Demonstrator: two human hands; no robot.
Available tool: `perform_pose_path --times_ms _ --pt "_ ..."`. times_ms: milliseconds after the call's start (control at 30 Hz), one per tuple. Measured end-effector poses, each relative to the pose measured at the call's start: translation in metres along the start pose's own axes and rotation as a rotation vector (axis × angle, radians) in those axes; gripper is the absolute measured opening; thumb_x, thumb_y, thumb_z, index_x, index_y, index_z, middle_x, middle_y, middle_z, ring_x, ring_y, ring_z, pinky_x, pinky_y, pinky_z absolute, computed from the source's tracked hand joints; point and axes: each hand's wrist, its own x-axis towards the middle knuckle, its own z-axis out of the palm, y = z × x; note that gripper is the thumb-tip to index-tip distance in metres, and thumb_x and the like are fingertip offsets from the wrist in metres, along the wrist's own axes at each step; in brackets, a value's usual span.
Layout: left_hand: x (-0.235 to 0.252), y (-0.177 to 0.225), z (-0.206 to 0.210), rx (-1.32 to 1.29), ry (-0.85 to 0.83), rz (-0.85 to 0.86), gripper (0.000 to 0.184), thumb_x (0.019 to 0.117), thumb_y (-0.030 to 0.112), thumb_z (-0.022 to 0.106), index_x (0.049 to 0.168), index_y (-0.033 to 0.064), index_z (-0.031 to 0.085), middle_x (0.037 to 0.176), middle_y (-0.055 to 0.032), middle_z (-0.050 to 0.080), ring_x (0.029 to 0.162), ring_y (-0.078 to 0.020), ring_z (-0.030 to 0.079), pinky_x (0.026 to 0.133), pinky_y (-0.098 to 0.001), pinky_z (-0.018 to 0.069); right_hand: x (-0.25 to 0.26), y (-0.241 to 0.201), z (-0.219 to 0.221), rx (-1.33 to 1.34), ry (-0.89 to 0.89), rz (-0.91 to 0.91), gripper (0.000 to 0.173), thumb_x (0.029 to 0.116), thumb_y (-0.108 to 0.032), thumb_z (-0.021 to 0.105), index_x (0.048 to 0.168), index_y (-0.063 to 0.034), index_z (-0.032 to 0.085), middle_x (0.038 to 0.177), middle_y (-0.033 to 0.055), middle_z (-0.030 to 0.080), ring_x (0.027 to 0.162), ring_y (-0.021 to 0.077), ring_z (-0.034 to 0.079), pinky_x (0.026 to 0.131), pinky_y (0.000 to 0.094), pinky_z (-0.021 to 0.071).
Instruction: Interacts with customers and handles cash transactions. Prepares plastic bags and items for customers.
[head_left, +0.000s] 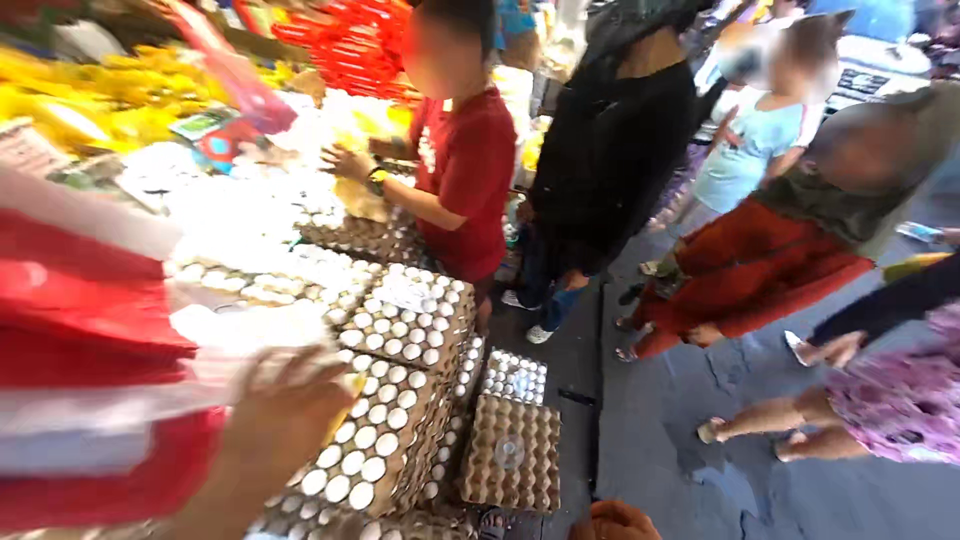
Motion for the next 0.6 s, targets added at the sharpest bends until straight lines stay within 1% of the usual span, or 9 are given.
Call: perform_pose_path --times_ms 67,133,167,300,367,433,500,567,600 --pt "0.007 0.028 0.03 -0.017 -0.147 0.095 0.027 0.103 0.032 0.058 0.1 0.0113 0.075 0.114 -0.0122 0.072 0.107 -0.0367 0.069 0.089 -0.0597 0.0554 0.011 -0.043 0.01 0.038 -0.001 -0.034 0.025 0.0988 -0.01 0.056 0.12 -0.0003 0.065 0.1 0.0124 0.07 0.081 0.0213 0.069 0.07 0.0402 0.0598" --pt "0.018 0.053 0.049 -0.152 -0.201 0.102 0.03 0.1048 0.037 0.055 0.102 0.013 0.073 0.101 -0.011 0.071 0.084 -0.0319 0.072 0.065 -0.0536 0.0596 0.022 -0.084 0.031 -0.007 -0.054 -0.205 0.022 0.0996 -0.019 0.06 0.112 -0.0037 0.068 0.085 0.0045 0.066 0.066 0.0126 0.058 0.058 0.0307 0.0506" --pt "0.027 0.065 0.053 -0.259 -0.214 0.086 0.031 0.1059 0.038 0.052 0.105 0.0142 0.073 0.099 -0.0096 0.072 0.08 -0.0297 0.072 0.063 -0.0527 0.059 0.027 -0.107 0.045 -0.053 -0.105 -0.345 0.021 0.0975 -0.02 0.064 0.111 -0.0055 0.07 0.081 0.0018 0.064 0.061 0.009 0.054 0.053 0.0269 0.046" --pt "0.071 0.103 0.053 -0.597 -0.068 0.049 0.037 0.1068 0.044 0.05 0.105 0.0155 0.074 0.093 -0.0024 0.074 0.083 -0.0166 0.071 0.074 -0.0427 0.0596 0.024 -0.199 0.114 -0.281 -0.358 -0.763 0.051 0.0921 -0.033 0.075 0.136 -0.0081 0.063 0.072 -0.0009 0.057 0.058 0.0091 0.049 0.055 0.0283 0.0454" --pt "0.087 0.113 0.052 -0.707 0.056 0.021 0.038 0.1062 0.045 0.051 0.103 0.0141 0.073 0.083 -0.0002 0.071 0.073 -0.0109 0.067 0.068 -0.0348 0.0574 0.022 -0.226 0.142 -0.311 -0.419 -0.827 0.039 0.0929 -0.032 0.076 0.12 -0.0054 0.07 0.073 -0.0004 0.063 0.062 0.0088 0.056 0.06 0.0292 0.0511" --pt "0.094 0.117 0.051 -0.782 0.13 -0.049 0.044 0.1026 0.052 0.055 0.109 0.0114 0.071 0.078 -0.0006 0.066 0.067 -0.0099 0.062 0.062 -0.0327 0.0543 0.028 -0.243 0.155 -0.284 -0.425 -0.879 0.021 0.0966 -0.023 0.071 0.102 -0.003 0.074 0.078 0.0023 0.07 0.068 0.0091 0.065 0.066 0.03 0.0566" --pt "0.091 0.116 0.046 -0.776 0.065 -0.147 0.06 0.0927 0.064 0.062 0.12 0.0116 0.068 0.086 -0.0029 0.072 0.076 -0.0138 0.068 0.07 -0.0404 0.0598 0.043 -0.26 0.154 -0.231 -0.446 -0.893 0.016 0.0984 -0.014 0.065 0.1 -0.0007 0.073 0.083 0.0051 0.072 0.075 0.0117 0.068 0.07 0.0317 0.0585" --pt "0.083 0.114 0.047 -0.723 -0.047 -0.244 0.061 0.0915 0.059 0.068 0.128 0.0104 0.064 0.094 -0.0073 0.073 0.084 -0.021 0.072 0.077 -0.0495 0.0603 0.06 -0.28 0.149 -0.225 -0.459 -0.851 0.018 0.1001 -0.015 0.063 0.102 -0.0002 0.072 0.086 0.0068 0.072 0.077 0.0137 0.068 0.07 0.0332 0.0584" --pt "0.076 0.113 0.054 -0.684 -0.087 -0.283 0.054 0.0942 0.054 0.067 0.124 0.0089 0.063 0.093 -0.0091 0.072 0.085 -0.0243 0.071 0.077 -0.0522 0.0592 0.071 -0.289 0.145 -0.253 -0.453 -0.83 0.02 0.1012 -0.018 0.062 0.102 -0.0005 0.072 0.086 0.0072 0.071 0.077 0.0146 0.068 0.071 0.0346 0.0587"
